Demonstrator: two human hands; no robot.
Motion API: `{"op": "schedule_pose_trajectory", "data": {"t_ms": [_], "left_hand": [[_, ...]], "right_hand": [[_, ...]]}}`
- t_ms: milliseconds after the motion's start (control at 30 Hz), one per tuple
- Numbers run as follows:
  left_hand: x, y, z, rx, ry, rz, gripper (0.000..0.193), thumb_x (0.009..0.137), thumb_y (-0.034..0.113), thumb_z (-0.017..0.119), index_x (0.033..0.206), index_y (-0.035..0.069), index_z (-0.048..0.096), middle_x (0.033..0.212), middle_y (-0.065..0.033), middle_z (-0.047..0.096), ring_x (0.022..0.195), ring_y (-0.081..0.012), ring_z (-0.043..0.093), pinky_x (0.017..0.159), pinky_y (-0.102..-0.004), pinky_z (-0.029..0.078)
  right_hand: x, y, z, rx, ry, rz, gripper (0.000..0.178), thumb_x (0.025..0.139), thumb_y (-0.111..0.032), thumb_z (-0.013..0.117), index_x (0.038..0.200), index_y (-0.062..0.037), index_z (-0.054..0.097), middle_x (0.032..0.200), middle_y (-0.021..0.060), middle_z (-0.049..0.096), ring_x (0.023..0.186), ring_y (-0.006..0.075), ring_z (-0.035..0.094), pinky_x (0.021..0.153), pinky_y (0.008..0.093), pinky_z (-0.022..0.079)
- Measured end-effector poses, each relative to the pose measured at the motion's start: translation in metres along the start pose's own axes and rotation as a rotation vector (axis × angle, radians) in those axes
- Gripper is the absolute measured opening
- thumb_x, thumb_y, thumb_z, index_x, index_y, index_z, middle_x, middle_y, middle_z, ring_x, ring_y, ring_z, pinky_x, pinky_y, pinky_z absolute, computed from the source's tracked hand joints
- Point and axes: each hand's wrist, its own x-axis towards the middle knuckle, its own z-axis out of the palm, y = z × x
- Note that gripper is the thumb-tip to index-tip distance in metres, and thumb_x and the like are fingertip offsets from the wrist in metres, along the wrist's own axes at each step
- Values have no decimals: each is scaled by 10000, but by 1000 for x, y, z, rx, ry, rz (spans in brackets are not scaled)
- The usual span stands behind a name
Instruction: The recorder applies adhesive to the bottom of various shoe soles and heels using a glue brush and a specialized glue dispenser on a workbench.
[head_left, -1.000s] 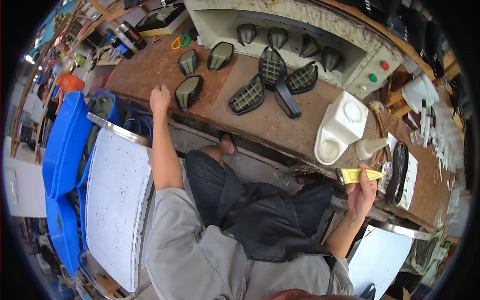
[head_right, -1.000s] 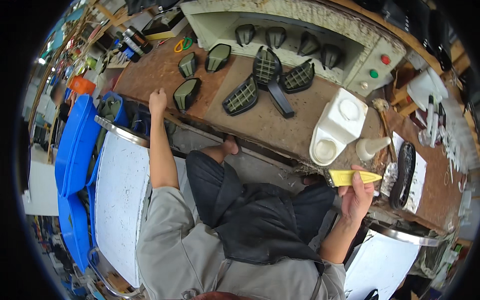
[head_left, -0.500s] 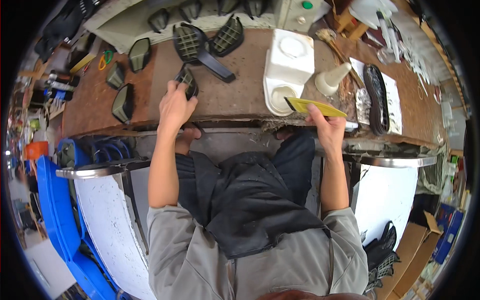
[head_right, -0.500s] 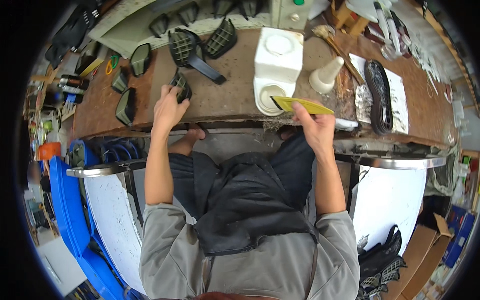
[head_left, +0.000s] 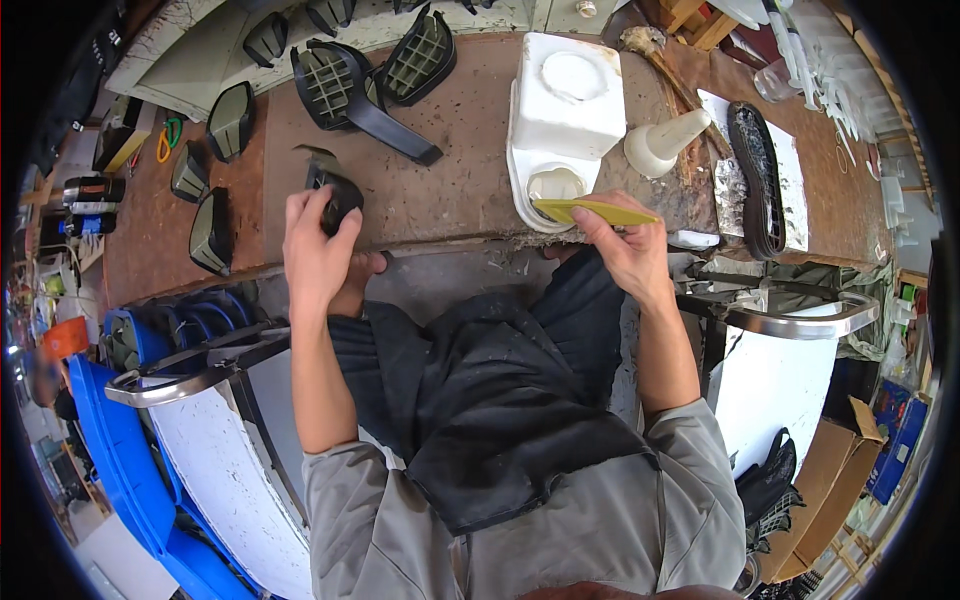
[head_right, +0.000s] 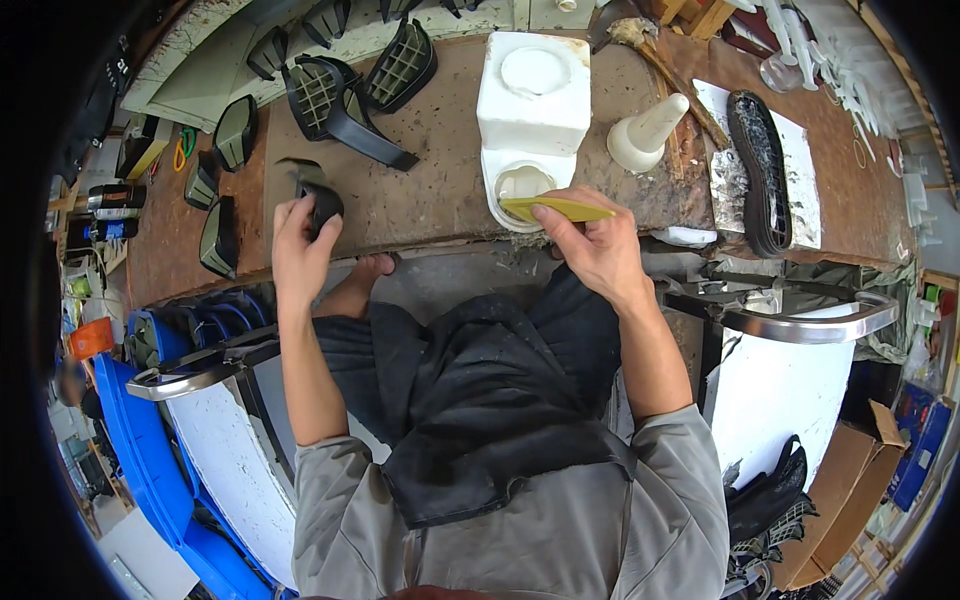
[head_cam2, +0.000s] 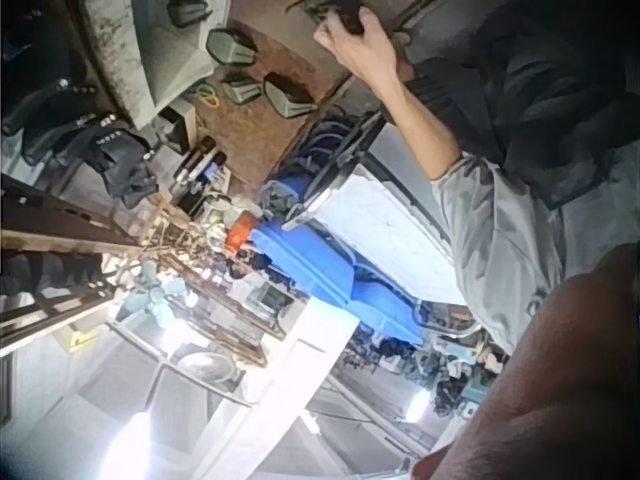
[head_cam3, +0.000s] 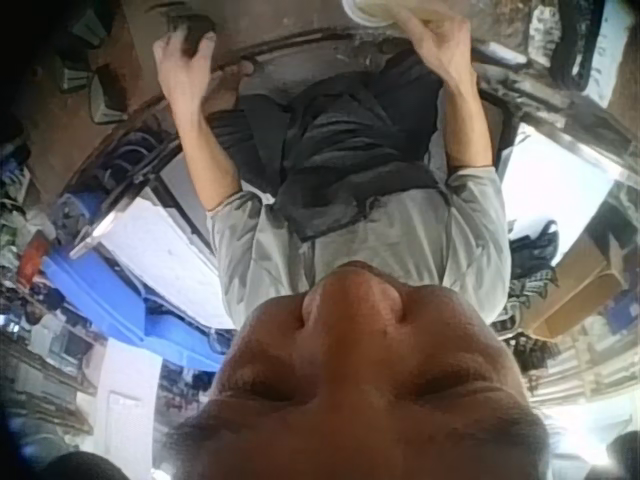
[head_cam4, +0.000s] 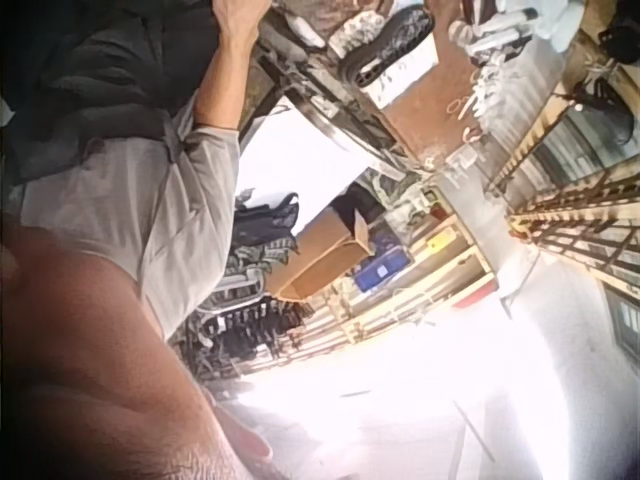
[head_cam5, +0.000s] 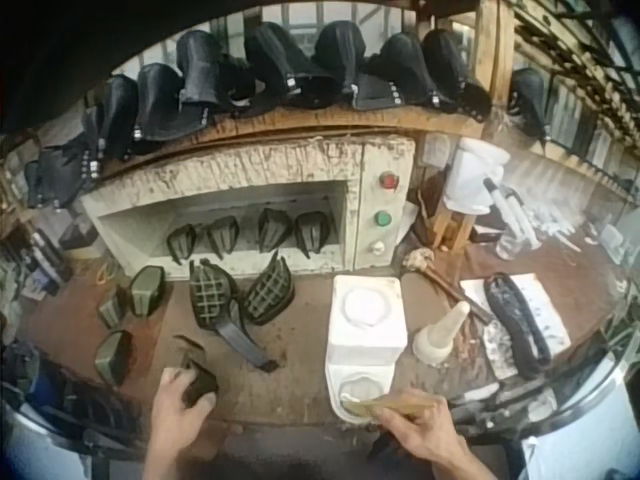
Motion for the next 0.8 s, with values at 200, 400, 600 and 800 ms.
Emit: {"op": "schedule_pose_trajectory", "data": {"t_ms": [200,400,600,800], "left_hand": [[-73,32,-5,-871,-75,-121,251,706,58,732,936,14,640,1014,-82,595,954,-196,566,845,-292,424],[-113,64,3,-564,32,383,303,661,28,771,933,-14,644,963,-115,643,841,-204,623,743,-296,479],[-134,92,-10,-522,76,480,324,640,48,783,938,2,665,977,-125,650,860,-231,634,770,-320,490],[-149,98,-20,-418,206,524,321,635,123,751,927,49,640,969,-111,654,835,-301,627,757,-396,490]], "right_hand": [[-3,-14,-8,117,-16,113,144,857,-104,647,896,34,660,754,47,622,569,76,556,481,213,441],[-28,-68,-15,740,-1,24,136,834,-57,630,869,74,626,740,155,641,504,133,556,453,219,423],[-47,-117,-2,381,-256,-372,139,769,-75,705,805,50,659,741,144,655,542,163,579,482,275,450],[-58,-140,5,246,-280,-960,237,755,-159,726,812,55,642,709,154,641,511,182,573,410,259,416]]}}
